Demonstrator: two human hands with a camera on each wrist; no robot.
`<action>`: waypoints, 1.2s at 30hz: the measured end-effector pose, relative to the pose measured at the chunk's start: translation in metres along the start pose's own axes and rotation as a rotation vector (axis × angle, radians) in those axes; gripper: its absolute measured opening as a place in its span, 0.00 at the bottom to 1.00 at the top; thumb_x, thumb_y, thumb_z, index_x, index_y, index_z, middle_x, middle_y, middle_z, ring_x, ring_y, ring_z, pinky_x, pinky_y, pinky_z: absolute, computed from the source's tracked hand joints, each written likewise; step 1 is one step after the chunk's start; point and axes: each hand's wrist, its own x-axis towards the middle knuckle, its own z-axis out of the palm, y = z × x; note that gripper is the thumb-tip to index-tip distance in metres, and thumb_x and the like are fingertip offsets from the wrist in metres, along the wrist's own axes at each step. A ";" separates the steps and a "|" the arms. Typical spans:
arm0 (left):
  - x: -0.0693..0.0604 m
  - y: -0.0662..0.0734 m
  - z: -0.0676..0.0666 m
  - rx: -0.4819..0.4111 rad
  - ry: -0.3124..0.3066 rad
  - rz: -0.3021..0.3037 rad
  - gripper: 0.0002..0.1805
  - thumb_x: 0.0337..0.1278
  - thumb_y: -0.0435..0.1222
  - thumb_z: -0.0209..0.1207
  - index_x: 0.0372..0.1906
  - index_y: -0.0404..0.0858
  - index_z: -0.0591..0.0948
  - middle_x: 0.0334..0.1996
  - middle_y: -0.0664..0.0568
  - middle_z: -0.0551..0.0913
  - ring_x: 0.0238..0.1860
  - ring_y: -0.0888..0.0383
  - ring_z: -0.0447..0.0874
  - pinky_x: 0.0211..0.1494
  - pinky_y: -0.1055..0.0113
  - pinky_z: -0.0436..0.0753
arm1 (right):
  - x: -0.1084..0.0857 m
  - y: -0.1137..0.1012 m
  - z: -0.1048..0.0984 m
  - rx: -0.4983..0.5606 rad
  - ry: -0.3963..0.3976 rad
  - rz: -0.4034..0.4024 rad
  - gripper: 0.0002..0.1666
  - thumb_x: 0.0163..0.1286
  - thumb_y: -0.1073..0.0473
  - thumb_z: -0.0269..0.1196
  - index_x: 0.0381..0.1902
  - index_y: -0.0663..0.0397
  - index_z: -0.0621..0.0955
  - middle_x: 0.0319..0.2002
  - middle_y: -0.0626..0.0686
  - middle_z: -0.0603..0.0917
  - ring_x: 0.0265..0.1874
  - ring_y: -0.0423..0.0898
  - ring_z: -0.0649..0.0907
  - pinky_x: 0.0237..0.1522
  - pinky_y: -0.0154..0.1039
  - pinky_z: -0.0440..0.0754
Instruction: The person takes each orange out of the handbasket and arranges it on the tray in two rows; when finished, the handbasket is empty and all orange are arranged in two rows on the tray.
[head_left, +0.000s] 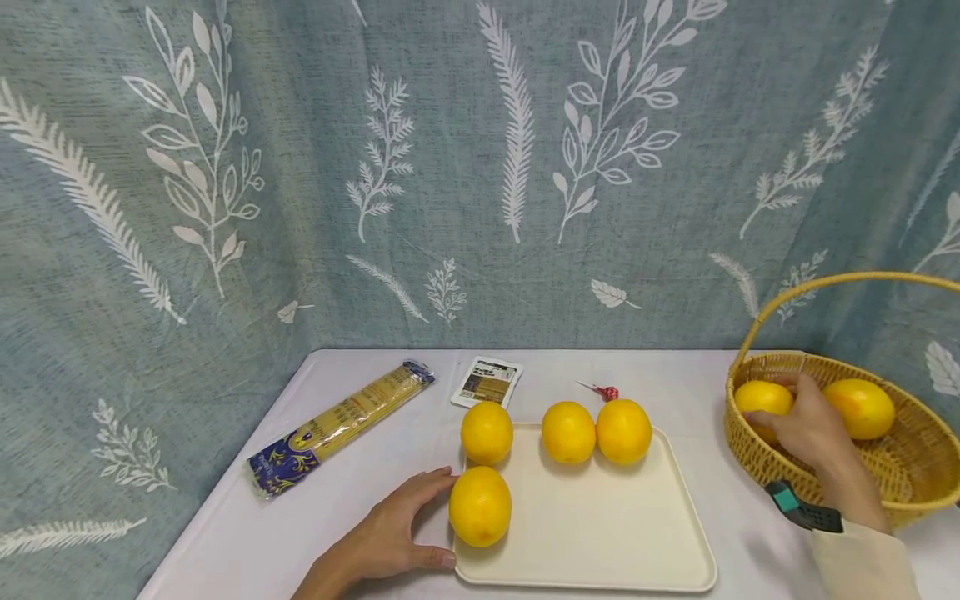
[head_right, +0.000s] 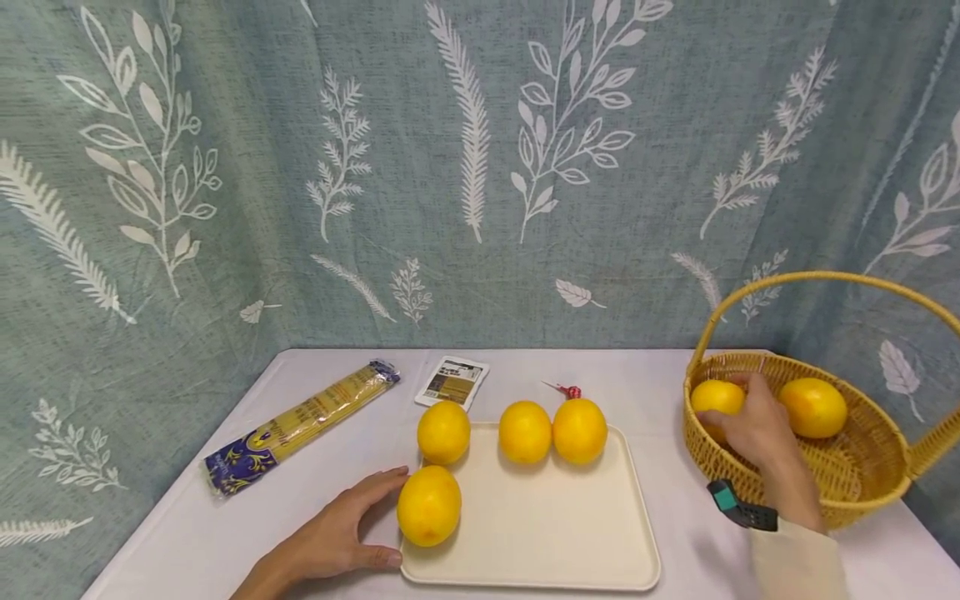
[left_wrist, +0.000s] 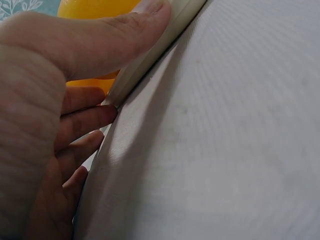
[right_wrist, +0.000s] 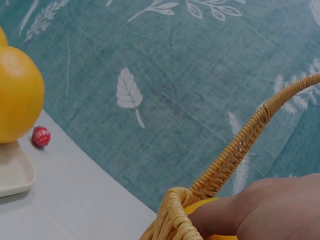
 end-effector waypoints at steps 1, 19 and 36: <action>0.000 0.000 0.000 0.001 0.001 0.004 0.52 0.36 0.62 0.76 0.71 0.50 0.72 0.76 0.45 0.65 0.76 0.36 0.58 0.75 0.29 0.56 | -0.001 0.000 0.000 0.006 0.008 -0.003 0.57 0.69 0.47 0.68 0.76 0.71 0.48 0.69 0.80 0.58 0.59 0.75 0.69 0.51 0.67 0.79; 0.001 0.001 0.000 0.001 0.003 0.006 0.52 0.35 0.61 0.76 0.71 0.49 0.73 0.76 0.45 0.65 0.76 0.37 0.59 0.74 0.29 0.57 | -0.015 -0.015 -0.002 0.083 0.290 -0.072 0.49 0.64 0.48 0.71 0.74 0.60 0.62 0.70 0.73 0.64 0.53 0.70 0.73 0.39 0.50 0.78; 0.001 0.001 0.000 -0.015 -0.006 -0.008 0.53 0.35 0.62 0.76 0.72 0.49 0.72 0.76 0.45 0.64 0.76 0.36 0.59 0.74 0.28 0.57 | -0.033 -0.040 -0.003 0.218 0.230 -0.224 0.42 0.64 0.50 0.74 0.68 0.54 0.66 0.63 0.58 0.70 0.46 0.44 0.76 0.35 0.28 0.80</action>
